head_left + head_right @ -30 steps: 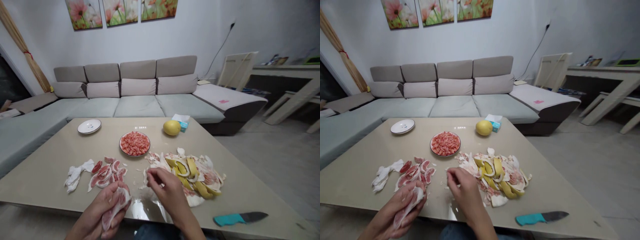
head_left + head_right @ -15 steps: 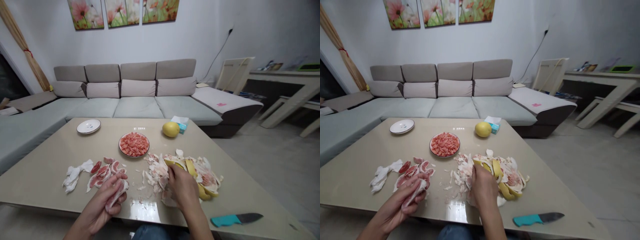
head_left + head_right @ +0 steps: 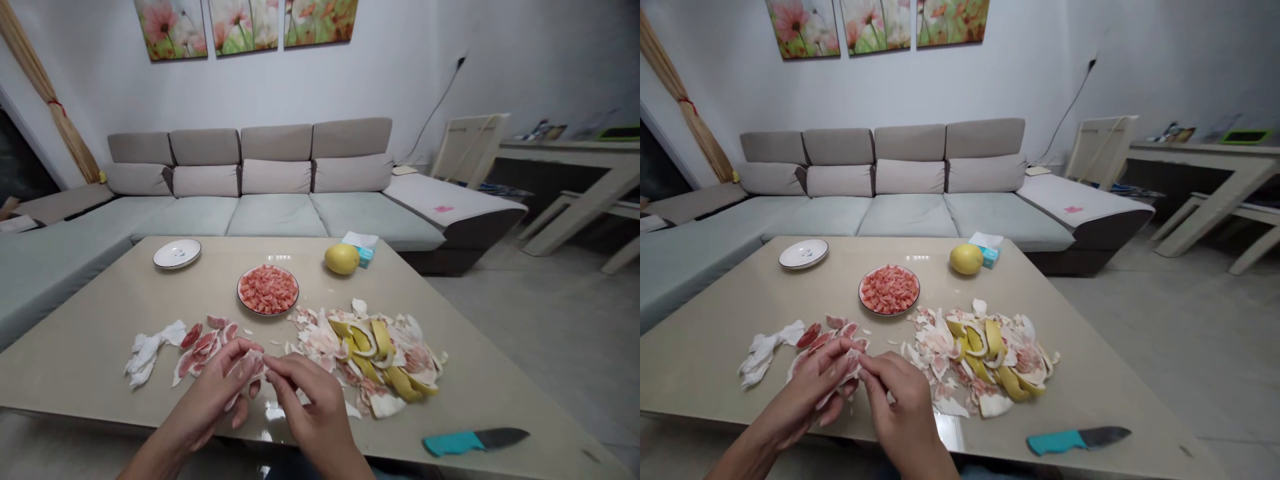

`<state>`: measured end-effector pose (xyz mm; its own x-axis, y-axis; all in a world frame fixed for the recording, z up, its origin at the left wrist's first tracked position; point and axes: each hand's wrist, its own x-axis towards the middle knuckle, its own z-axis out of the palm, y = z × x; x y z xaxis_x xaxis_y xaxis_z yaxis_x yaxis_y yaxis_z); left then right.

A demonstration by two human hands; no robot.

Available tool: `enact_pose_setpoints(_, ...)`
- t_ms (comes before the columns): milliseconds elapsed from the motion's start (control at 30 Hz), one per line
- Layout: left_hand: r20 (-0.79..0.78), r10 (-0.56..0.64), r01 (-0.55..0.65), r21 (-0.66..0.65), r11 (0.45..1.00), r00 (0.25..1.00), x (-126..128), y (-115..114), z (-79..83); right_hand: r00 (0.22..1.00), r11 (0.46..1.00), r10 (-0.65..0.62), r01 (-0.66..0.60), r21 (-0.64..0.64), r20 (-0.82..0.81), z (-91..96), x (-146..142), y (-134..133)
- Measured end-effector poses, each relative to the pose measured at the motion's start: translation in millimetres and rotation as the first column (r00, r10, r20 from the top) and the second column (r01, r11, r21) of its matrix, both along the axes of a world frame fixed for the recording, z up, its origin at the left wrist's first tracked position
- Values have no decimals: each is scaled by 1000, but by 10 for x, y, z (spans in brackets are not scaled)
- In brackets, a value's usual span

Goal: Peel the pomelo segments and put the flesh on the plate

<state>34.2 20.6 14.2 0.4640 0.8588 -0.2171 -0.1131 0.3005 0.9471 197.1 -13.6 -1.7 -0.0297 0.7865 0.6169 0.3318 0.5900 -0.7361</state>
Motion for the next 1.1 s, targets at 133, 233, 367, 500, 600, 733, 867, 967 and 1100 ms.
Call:
enact_pose_setpoints(133,-245,49,12,242,970,968,-61,-11,10,996,999,-32,33,-5,79,-33,31,-9)
enact_pose_setpoints(233,-338,87,23,308,951,937,-83,-10,1,984,1000,-17,21,-21,178,-22,73,-32)
enact_pose_setpoints(367,-407,140,33,390,920,902,-104,-23,-31,971,999,28,-19,-41,237,20,136,-63)
enact_pose_setpoints(500,-468,206,59,492,869,860,-164,-47,-86,970,999,37,-29,-36,242,41,142,-76)
enact_pose_setpoints(600,-481,195,96,515,852,855,-201,-61,-111,962,998,-54,63,-24,268,23,89,-70)
enact_pose_setpoints(733,-480,151,114,479,870,864,-200,-80,-95,953,977,-201,212,-23,228,31,24,-47)
enact_pose_setpoints(867,-366,46,104,382,918,930,-155,-86,-72,977,971,-192,202,-125,91,121,66,-14)
enact_pose_setpoints(967,-292,-17,123,346,930,956,-118,-68,-71,986,968,-152,163,-192,71,166,111,5)
enact_pose_setpoints(1100,-274,-10,120,388,914,962,-108,-36,-109,988,960,-146,153,-236,48,175,127,18)
